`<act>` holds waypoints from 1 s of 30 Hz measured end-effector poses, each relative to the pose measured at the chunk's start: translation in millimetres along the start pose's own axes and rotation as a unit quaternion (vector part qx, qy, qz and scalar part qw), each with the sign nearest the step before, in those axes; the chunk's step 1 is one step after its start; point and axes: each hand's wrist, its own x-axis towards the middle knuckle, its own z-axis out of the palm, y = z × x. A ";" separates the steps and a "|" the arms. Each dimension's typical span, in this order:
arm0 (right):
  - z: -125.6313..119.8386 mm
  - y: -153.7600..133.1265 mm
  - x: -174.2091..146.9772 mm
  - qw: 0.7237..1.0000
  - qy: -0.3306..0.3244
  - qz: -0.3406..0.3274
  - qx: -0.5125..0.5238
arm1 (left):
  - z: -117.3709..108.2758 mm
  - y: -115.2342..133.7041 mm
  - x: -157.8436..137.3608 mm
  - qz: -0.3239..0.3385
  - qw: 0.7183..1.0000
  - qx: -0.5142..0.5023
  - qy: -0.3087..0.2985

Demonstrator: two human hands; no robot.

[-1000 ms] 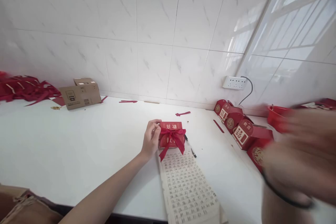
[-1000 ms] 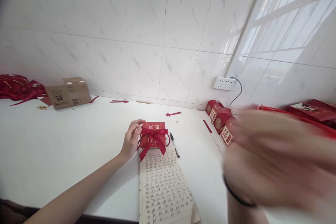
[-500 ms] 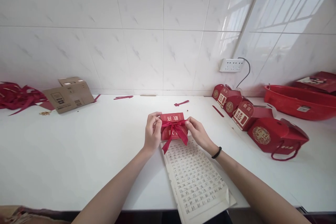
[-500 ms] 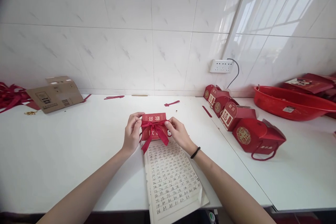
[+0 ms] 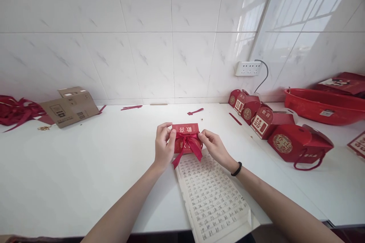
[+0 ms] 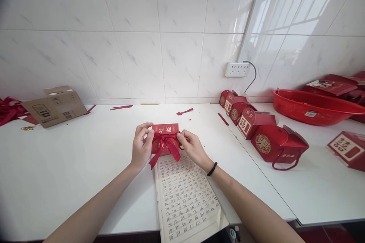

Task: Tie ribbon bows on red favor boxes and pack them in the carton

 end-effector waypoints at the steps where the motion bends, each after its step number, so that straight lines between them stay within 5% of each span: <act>1: 0.0 0.0 0.2 1.000 -0.002 -0.001 0.006 | 0.3 -0.1 0.0 0.003 1.000 0.004 0.005; 15: 8.4 6.0 3.9 0.970 0.003 0.102 0.219 | 7.3 0.9 -3.8 -0.041 0.998 -0.007 0.044; 30: 0.3 6.9 -0.5 0.985 -0.009 0.074 0.155 | -3.1 -3.0 1.9 0.022 0.999 0.022 -0.020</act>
